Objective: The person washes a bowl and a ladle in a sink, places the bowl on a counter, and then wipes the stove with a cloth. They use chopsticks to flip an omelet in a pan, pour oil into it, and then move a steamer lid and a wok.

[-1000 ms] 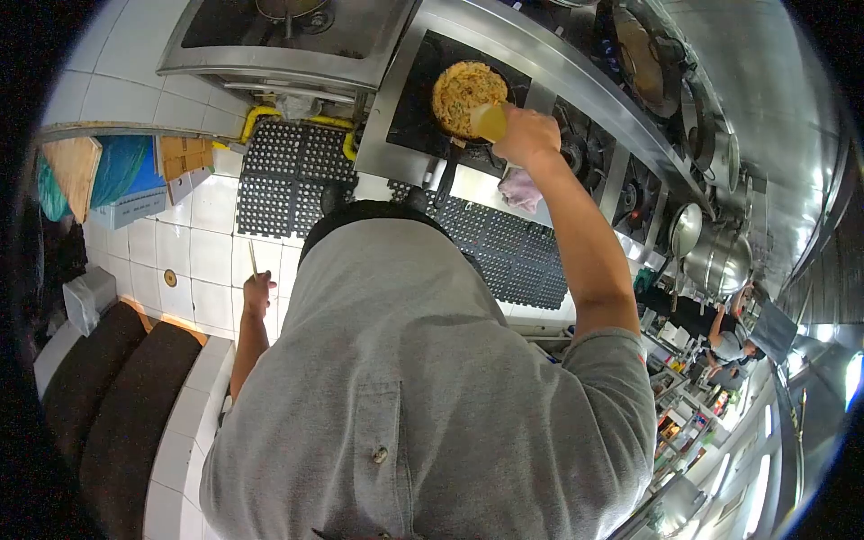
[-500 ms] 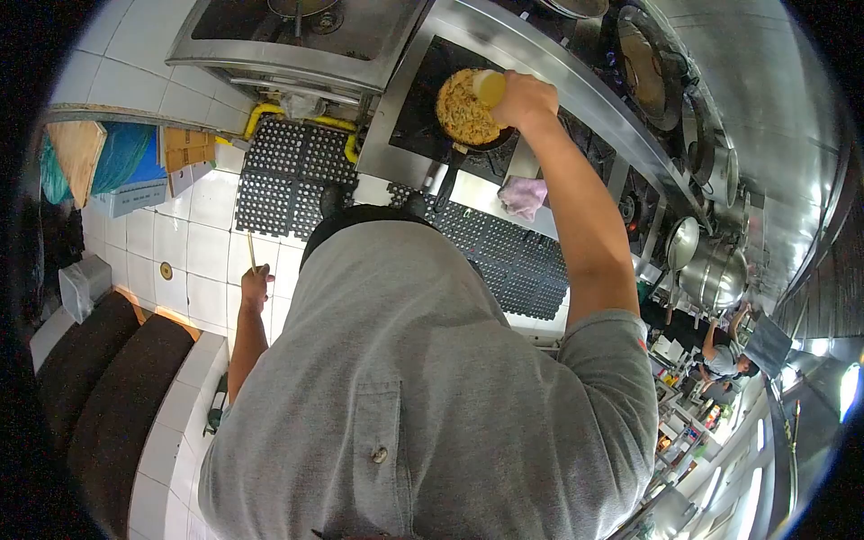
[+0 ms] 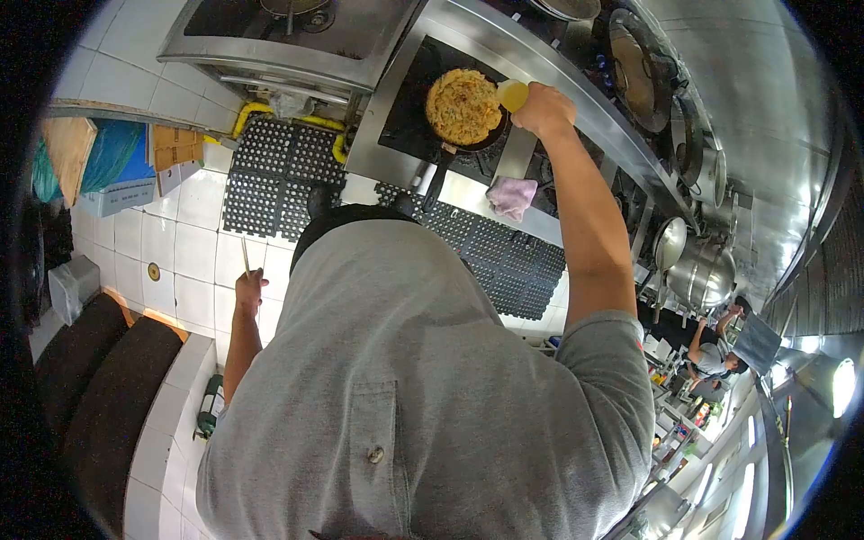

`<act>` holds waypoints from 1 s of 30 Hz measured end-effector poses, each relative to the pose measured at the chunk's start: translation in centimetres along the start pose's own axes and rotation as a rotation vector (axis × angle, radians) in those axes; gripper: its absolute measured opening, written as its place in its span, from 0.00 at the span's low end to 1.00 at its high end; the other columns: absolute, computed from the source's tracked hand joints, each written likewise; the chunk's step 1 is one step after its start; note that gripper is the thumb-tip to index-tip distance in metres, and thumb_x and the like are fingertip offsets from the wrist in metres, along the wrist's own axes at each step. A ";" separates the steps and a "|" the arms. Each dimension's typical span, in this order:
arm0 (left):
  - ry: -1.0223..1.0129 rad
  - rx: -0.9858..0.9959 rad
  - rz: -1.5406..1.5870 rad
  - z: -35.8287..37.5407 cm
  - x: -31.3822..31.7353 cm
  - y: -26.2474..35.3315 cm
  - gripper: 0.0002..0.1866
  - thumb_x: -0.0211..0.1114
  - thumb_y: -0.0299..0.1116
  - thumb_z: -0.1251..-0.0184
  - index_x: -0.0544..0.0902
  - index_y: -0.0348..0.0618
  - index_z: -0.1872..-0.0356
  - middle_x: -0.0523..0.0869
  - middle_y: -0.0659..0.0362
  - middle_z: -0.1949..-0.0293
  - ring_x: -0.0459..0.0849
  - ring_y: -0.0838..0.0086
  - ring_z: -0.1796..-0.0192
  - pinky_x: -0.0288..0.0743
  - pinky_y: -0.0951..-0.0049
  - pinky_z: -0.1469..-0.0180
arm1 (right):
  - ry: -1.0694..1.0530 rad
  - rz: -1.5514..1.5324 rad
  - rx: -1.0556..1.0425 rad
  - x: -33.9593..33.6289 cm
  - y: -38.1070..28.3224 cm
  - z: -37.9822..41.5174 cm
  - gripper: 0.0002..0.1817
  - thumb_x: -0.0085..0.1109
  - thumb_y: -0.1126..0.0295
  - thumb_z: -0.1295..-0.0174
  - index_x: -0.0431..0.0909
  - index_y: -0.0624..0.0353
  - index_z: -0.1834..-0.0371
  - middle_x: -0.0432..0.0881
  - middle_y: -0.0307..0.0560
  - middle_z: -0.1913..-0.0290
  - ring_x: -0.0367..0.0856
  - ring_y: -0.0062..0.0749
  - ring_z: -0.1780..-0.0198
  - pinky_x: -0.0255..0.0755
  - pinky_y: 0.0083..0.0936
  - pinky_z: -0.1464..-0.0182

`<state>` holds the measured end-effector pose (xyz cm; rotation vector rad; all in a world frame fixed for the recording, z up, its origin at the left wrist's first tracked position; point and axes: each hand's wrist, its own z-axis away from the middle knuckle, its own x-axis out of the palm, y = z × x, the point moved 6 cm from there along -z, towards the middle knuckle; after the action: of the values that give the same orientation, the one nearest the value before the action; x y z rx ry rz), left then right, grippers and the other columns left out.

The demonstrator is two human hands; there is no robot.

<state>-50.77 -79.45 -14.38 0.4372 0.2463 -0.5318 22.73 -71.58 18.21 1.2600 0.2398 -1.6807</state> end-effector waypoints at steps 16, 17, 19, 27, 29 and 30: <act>0.035 -0.013 0.062 0.5 -0.7 -0.9 0.25 0.60 0.43 0.28 0.83 0.34 0.39 0.90 0.47 0.58 0.65 0.80 0.84 0.55 0.74 0.85 | -0.008 0.079 0.041 2.1 0.0 -1.5 0.29 0.74 0.63 0.55 0.88 0.60 0.46 0.89 0.57 0.42 0.88 0.49 0.39 0.83 0.38 0.39; 0.030 -0.016 0.061 0.4 -0.6 -1.2 0.25 0.60 0.43 0.28 0.83 0.34 0.39 0.90 0.47 0.58 0.65 0.80 0.84 0.55 0.74 0.85 | -0.016 0.114 0.041 2.5 0.2 -1.1 0.28 0.74 0.64 0.55 0.88 0.60 0.47 0.89 0.57 0.42 0.89 0.48 0.40 0.83 0.38 0.39; 0.019 -0.076 0.057 0.4 -0.1 -1.9 0.26 0.61 0.44 0.28 0.82 0.35 0.38 0.90 0.48 0.58 0.65 0.79 0.83 0.55 0.74 0.85 | -0.040 0.146 0.035 2.7 0.1 0.2 0.28 0.75 0.64 0.55 0.88 0.60 0.47 0.89 0.56 0.43 0.89 0.48 0.40 0.84 0.37 0.40; -0.031 -0.030 0.036 -1.4 0.3 -0.1 0.24 0.62 0.45 0.26 0.82 0.37 0.39 0.90 0.51 0.60 0.65 0.80 0.82 0.56 0.74 0.84 | -0.145 0.210 -0.047 4.3 -0.9 3.7 0.25 0.75 0.65 0.56 0.90 0.59 0.50 0.91 0.56 0.48 0.91 0.47 0.43 0.85 0.37 0.41; -0.015 0.029 0.029 -1.8 0.0 1.2 0.23 0.62 0.46 0.26 0.84 0.38 0.41 0.90 0.53 0.62 0.66 0.80 0.82 0.56 0.74 0.84 | -0.184 0.189 -0.079 4.9 -1.4 4.3 0.23 0.75 0.65 0.57 0.91 0.58 0.53 0.92 0.56 0.49 0.91 0.48 0.44 0.86 0.39 0.43; -0.016 0.028 0.030 -1.9 -0.2 1.7 0.23 0.62 0.46 0.26 0.84 0.38 0.41 0.90 0.53 0.62 0.66 0.80 0.82 0.56 0.74 0.84 | -0.184 0.192 -0.078 4.5 -1.9 5.0 0.23 0.75 0.65 0.57 0.91 0.58 0.53 0.92 0.56 0.49 0.91 0.48 0.44 0.86 0.39 0.43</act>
<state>-50.22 -77.16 -15.43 0.4631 0.2163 -0.5094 18.27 -76.49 16.05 1.0294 0.0701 -1.5941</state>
